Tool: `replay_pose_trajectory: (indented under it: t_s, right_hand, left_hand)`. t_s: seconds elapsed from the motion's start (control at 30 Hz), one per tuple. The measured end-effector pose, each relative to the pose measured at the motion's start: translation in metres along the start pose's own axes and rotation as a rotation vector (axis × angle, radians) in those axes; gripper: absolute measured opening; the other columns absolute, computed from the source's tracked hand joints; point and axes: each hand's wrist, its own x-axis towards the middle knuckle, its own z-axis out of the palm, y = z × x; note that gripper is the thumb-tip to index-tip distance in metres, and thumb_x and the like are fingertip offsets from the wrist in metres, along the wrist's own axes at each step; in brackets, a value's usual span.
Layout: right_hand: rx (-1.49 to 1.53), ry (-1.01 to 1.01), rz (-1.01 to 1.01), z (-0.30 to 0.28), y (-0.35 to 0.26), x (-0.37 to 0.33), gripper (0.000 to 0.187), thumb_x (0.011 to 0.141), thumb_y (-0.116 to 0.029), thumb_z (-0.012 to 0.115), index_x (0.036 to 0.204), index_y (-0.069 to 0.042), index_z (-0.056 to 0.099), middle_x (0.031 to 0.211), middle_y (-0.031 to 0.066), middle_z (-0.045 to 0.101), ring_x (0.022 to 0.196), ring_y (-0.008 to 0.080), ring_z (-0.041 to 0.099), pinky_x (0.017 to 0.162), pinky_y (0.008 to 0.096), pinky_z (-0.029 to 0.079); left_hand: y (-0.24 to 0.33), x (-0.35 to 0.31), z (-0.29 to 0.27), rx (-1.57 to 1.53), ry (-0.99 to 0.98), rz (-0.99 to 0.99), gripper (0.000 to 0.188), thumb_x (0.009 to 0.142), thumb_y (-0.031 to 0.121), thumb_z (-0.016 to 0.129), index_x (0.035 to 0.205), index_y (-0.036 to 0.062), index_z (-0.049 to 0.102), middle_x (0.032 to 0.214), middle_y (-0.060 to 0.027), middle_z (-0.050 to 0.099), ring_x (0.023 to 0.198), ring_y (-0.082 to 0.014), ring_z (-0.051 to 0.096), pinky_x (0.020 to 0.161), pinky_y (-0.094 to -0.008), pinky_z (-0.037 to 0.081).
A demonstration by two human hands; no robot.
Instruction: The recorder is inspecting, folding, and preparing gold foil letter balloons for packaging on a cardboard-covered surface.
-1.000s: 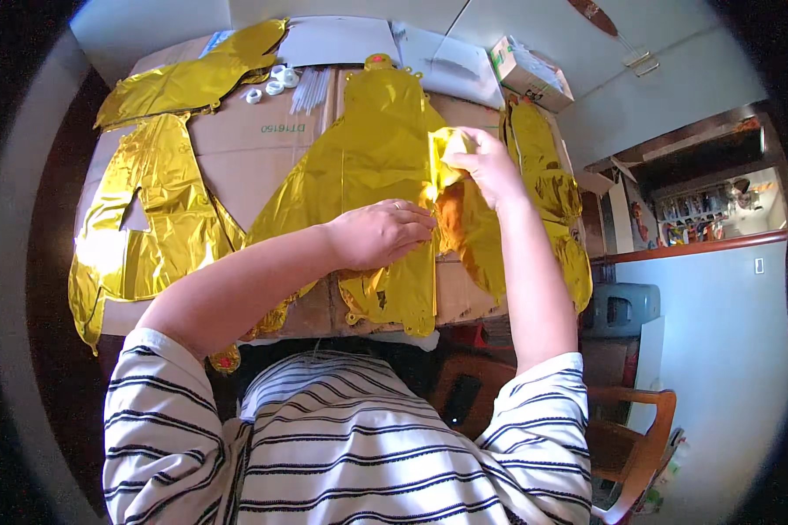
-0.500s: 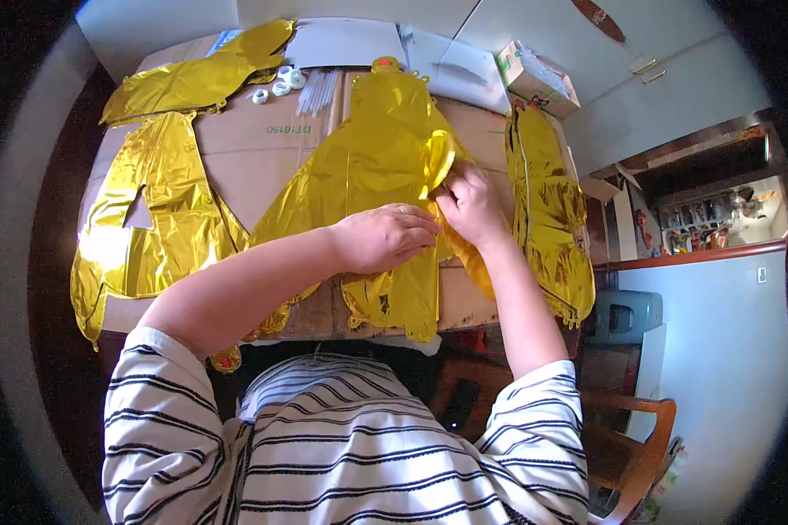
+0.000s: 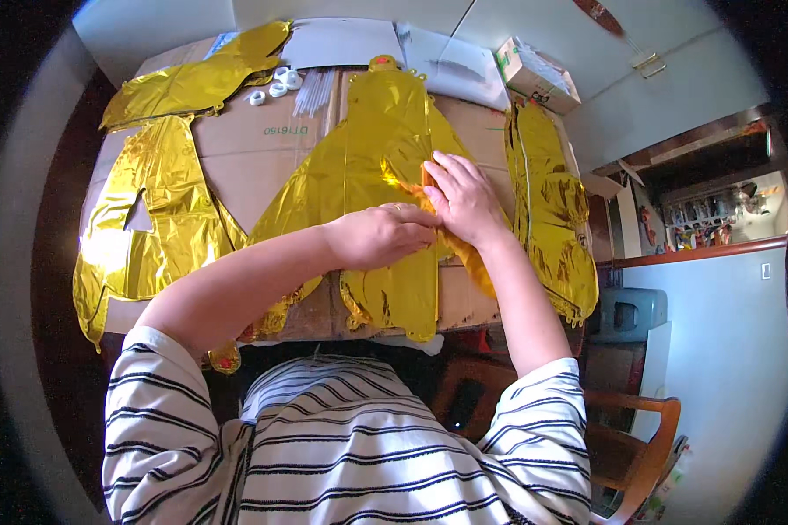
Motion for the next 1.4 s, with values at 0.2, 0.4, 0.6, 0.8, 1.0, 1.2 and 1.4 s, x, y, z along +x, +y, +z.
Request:
replay_pose_trajectory:
  t_s: [0.2,0.4,0.6,0.8,1.0,1.2,1.4]
  right_hand:
    - [0.04,-0.019,0.016,0.0,0.004,-0.002,0.04,0.09,-0.024,0.066,0.125,-0.006,0.061,0.131,0.0136,0.06,0.124,0.0323,0.054,0.105,0.0458,0.043]
    - [-0.021,-0.055,0.062,0.005,0.004,-0.002,0.04,0.089,-0.027,0.067,0.122,-0.005,0.061,0.129,0.015,0.06,0.125,0.0327,0.052,0.105,0.0475,0.042]
    - [0.039,0.004,0.051,0.005,0.004,-0.003,0.038,0.089,-0.022,0.066,0.123,-0.006,0.063,0.129,0.0129,0.06,0.121,0.0331,0.055,0.104,0.0442,0.044]
    - [0.092,0.022,0.044,-0.001,0.006,-0.006,0.038,0.089,-0.026,0.069,0.12,-0.005,0.065,0.131,0.0163,0.059,0.123,0.0343,0.054,0.105,0.044,0.043]
    - [0.127,0.005,0.022,-0.012,0.005,-0.008,0.034,0.087,-0.027,0.073,0.114,-0.006,0.07,0.13,0.017,0.06,0.122,0.0353,0.055,0.104,0.0439,0.045]
    - [0.186,0.012,-0.012,-0.015,0.005,-0.015,0.027,0.083,-0.023,0.075,0.105,-0.007,0.074,0.12,0.0166,0.065,0.118,0.0351,0.057,0.102,0.0443,0.047]
    - [0.187,-0.017,-0.038,-0.029,-0.005,-0.027,0.022,0.083,-0.018,0.073,0.103,-0.008,0.075,0.113,0.0128,0.068,0.114,0.0331,0.06,0.1,0.0436,0.048]
  left_hand:
    - [0.016,0.018,-0.035,0.066,0.342,-0.174,0.015,0.088,0.003,0.065,0.102,0.0028,0.068,0.096,-0.0142,0.065,0.091,-0.0353,0.064,0.082,-0.0429,0.054]
    - [-0.047,0.052,-0.045,0.47,-0.059,-0.208,0.027,0.086,0.012,0.066,0.11,0.0006,0.067,0.118,-0.0145,0.067,0.109,-0.0336,0.063,0.095,-0.0437,0.05]
    - [-0.091,0.047,-0.044,0.609,-0.119,-0.049,0.032,0.086,0.016,0.064,0.115,0.0017,0.066,0.127,-0.0126,0.065,0.117,-0.0298,0.061,0.101,-0.0418,0.048]
    - [-0.088,0.046,-0.041,0.584,-0.076,-0.078,0.032,0.088,0.016,0.063,0.116,0.0001,0.065,0.126,-0.0127,0.065,0.116,-0.0305,0.06,0.102,-0.0423,0.046]
    - [-0.083,0.044,-0.04,0.563,-0.031,-0.11,0.031,0.091,0.016,0.062,0.117,0.0009,0.065,0.124,-0.013,0.065,0.115,-0.0317,0.06,0.103,-0.0422,0.045]
    - [-0.086,0.043,-0.038,0.58,-0.035,-0.146,0.028,0.095,0.019,0.06,0.117,0.0036,0.067,0.127,-0.0103,0.065,0.114,-0.0313,0.059,0.102,-0.0428,0.046]
    - [-0.086,0.043,-0.039,0.578,-0.043,-0.158,0.029,0.096,0.02,0.059,0.119,0.0045,0.066,0.128,-0.01,0.065,0.115,-0.0314,0.059,0.103,-0.0429,0.045]
